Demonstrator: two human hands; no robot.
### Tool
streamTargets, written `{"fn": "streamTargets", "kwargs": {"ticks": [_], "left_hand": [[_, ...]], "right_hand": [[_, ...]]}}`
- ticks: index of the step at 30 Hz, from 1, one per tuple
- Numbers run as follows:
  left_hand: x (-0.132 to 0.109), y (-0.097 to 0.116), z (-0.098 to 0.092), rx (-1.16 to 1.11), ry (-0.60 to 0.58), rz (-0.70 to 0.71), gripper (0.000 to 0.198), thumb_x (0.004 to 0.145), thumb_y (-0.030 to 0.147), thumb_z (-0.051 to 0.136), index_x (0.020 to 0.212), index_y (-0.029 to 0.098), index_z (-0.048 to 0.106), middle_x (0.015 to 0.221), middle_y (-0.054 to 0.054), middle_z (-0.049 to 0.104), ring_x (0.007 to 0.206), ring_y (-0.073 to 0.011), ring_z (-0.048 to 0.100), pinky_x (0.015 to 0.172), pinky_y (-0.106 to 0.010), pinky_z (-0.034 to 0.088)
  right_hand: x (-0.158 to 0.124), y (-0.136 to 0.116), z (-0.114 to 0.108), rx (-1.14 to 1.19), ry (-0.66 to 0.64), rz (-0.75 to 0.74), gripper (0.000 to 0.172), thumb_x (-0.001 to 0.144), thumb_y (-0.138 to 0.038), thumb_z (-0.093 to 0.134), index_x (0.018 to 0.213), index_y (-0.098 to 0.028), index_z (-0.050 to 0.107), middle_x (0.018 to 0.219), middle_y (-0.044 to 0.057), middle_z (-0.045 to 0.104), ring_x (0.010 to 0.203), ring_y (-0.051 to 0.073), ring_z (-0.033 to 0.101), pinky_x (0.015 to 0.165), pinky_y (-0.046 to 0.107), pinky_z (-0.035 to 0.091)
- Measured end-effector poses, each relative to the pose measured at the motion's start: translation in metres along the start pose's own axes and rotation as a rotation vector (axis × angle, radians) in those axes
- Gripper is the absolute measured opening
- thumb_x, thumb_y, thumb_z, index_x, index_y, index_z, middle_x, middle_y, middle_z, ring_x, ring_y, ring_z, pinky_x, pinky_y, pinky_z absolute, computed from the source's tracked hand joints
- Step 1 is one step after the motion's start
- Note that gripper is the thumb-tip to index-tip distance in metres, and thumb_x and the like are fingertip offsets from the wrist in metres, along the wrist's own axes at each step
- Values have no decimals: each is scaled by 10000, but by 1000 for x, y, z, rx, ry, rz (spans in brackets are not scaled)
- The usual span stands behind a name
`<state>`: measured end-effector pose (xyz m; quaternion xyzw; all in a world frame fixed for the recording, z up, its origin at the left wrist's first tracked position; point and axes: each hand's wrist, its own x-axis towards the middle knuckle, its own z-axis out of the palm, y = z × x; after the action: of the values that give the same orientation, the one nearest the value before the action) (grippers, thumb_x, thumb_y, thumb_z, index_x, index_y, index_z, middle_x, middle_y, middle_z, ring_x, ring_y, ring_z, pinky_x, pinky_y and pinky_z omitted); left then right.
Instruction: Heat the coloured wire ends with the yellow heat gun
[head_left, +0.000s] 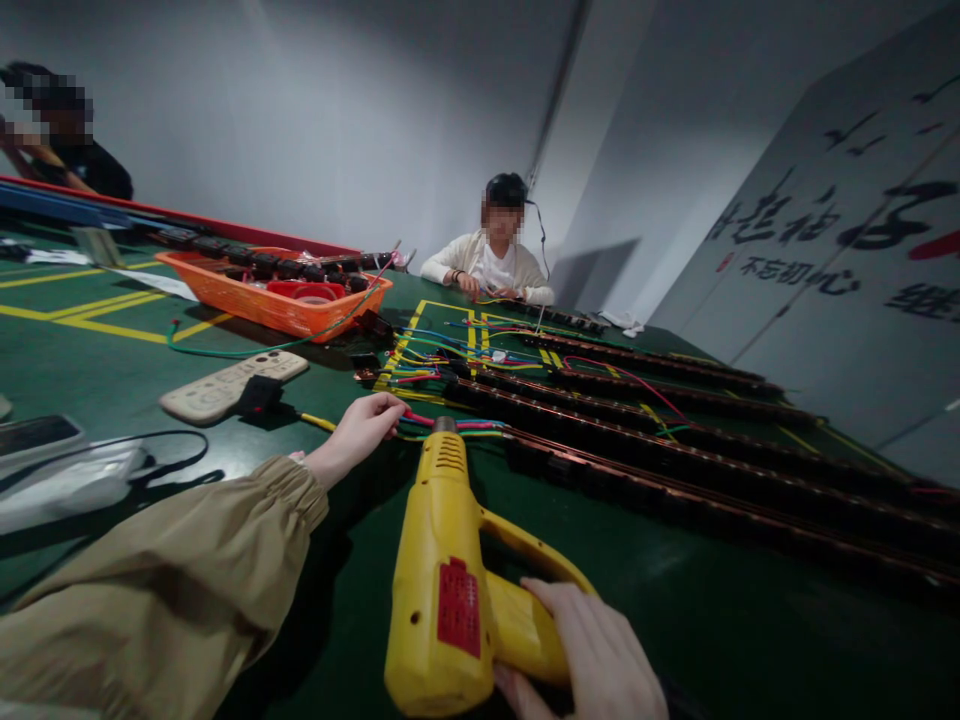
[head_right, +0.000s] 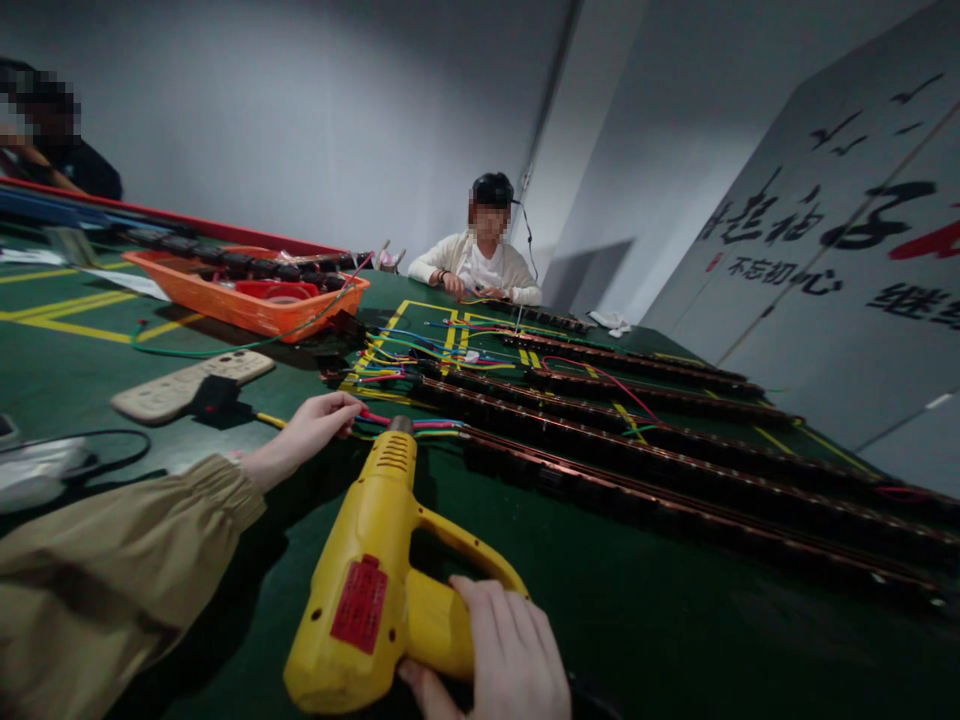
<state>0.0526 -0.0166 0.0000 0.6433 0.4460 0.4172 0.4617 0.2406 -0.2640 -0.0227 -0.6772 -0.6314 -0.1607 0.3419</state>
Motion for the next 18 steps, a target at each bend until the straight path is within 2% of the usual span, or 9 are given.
{"fn": "streamTargets", "kwargs": {"ticks": [6, 13, 18], "left_hand": [[-1, 2, 0, 9, 12, 23, 367, 638, 436, 549, 780, 100, 595, 617, -13, 535, 553, -106, 474, 517, -214, 351], [-1, 5, 0, 45, 15, 28, 388, 649, 440, 532, 798, 89, 600, 694, -36, 577, 592, -112, 497, 554, -219, 374], [-1, 3, 0, 32, 9, 15, 372, 644, 426, 537, 796, 92, 597, 694, -35, 577, 585, -114, 500, 547, -221, 377]], "right_hand": [[7, -27, 13, 38, 46, -11, 543, 799, -580, 187, 910, -251, 604, 865, -52, 589, 867, 20, 434, 881, 151, 269], [10, -40, 15, 33, 65, 98, 661, 768, -644, 103, 786, -219, 608, 780, -30, 579, 802, 19, 421, 843, 147, 267], [15, -42, 9, 55, -5, 219, 762, 700, -737, 43, 703, -214, 597, 699, -24, 559, 712, 8, 396, 750, 150, 262]]}}
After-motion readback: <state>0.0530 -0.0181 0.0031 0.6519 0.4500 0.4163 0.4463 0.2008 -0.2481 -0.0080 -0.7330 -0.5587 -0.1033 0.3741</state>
